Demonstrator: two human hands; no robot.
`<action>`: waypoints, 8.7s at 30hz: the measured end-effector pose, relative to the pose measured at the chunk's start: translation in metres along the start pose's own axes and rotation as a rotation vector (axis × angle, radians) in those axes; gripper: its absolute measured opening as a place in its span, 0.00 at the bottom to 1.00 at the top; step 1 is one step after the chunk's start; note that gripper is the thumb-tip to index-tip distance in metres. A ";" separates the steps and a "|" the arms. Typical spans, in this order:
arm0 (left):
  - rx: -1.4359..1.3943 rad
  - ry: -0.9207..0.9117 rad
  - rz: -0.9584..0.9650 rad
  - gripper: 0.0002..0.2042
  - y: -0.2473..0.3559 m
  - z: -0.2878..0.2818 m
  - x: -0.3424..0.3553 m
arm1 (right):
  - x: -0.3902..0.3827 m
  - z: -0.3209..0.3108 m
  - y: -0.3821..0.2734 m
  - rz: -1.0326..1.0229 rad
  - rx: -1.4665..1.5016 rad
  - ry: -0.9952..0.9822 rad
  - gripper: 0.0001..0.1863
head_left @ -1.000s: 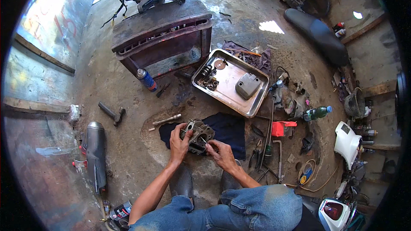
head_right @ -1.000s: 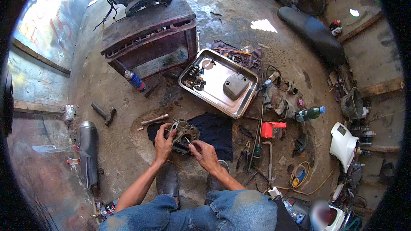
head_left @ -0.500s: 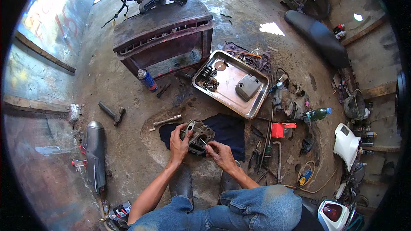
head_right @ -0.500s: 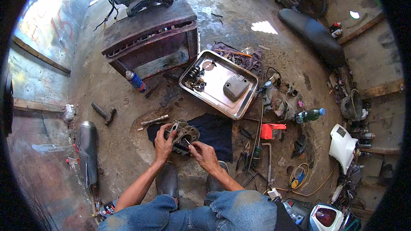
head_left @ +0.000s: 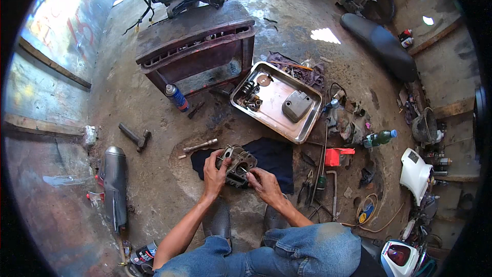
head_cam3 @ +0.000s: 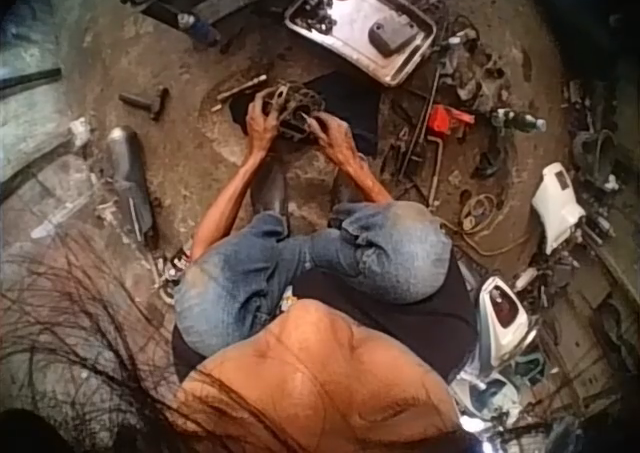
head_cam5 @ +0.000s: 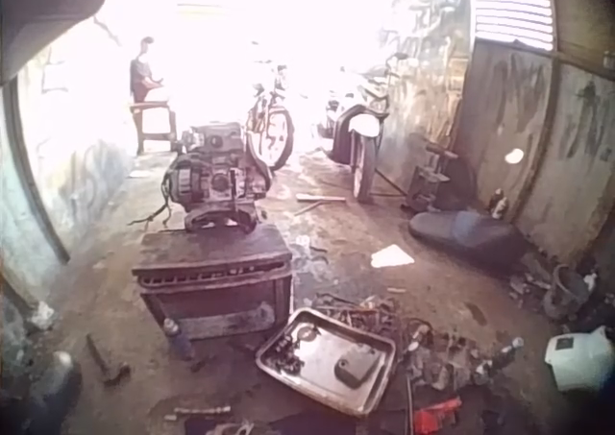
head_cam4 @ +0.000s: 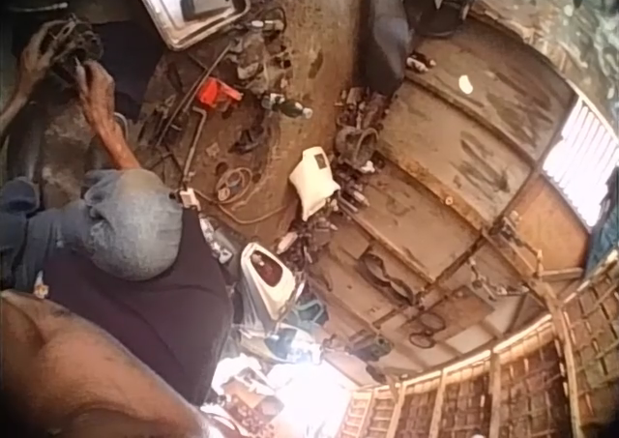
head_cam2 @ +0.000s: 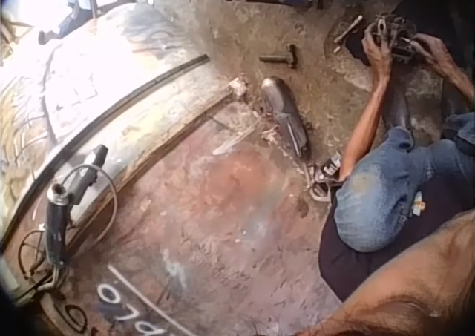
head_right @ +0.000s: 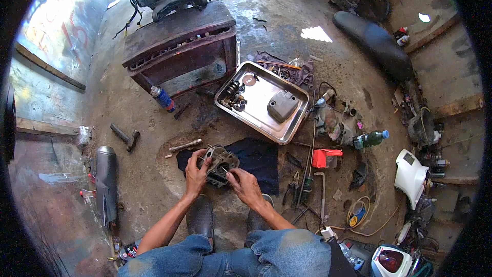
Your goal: Disassembling and inspecting the internal components of a motorcycle engine, specifically the cylinder head and piston area.
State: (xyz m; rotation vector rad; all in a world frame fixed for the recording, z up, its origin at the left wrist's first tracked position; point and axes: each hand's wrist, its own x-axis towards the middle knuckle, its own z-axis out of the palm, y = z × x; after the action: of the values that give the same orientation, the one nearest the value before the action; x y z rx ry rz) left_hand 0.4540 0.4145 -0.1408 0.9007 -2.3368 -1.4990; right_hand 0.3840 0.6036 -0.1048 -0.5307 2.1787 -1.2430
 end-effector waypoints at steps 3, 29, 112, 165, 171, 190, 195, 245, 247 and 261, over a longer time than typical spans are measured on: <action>0.017 -0.014 -0.006 0.23 0.002 -0.001 -0.001 | -0.001 0.002 0.001 -0.032 -0.022 0.020 0.16; -0.014 0.001 -0.041 0.21 0.010 -0.002 -0.003 | 0.013 0.020 -0.014 -0.080 -0.176 0.236 0.17; -0.172 0.184 -0.222 0.33 0.036 0.050 0.048 | 0.151 -0.149 0.014 -0.093 0.149 0.397 0.10; 0.156 -0.565 -0.206 0.45 -0.019 0.025 0.124 | 0.042 -0.006 -0.011 -0.061 0.008 -0.033 0.15; 0.222 -0.586 -0.174 0.44 -0.019 0.018 0.127 | 0.050 0.004 -0.011 -0.091 0.042 -0.013 0.16; 0.362 -0.514 -0.059 0.36 0.017 0.019 0.102 | 0.024 0.018 -0.026 -0.118 -0.137 0.177 0.12; 0.387 -0.287 0.221 0.29 0.015 0.035 0.080 | 0.020 0.020 -0.009 -0.140 -0.056 0.312 0.10; 0.411 -0.296 0.052 0.34 0.027 0.028 0.073 | 0.001 0.029 -0.009 -0.076 -0.150 0.232 0.16; 0.414 -0.302 0.042 0.34 0.028 0.028 0.072 | 0.001 0.033 -0.008 -0.174 -0.205 0.295 0.15; 0.435 -0.282 0.062 0.32 0.027 0.027 0.070 | 0.005 0.032 -0.009 -0.163 -0.237 0.252 0.16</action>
State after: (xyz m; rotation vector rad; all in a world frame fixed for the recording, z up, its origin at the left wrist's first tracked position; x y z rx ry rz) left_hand 0.3754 0.4001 -0.1393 0.7306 -2.9393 -1.1766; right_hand 0.4012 0.5760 -0.1115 -0.6905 2.5593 -1.1955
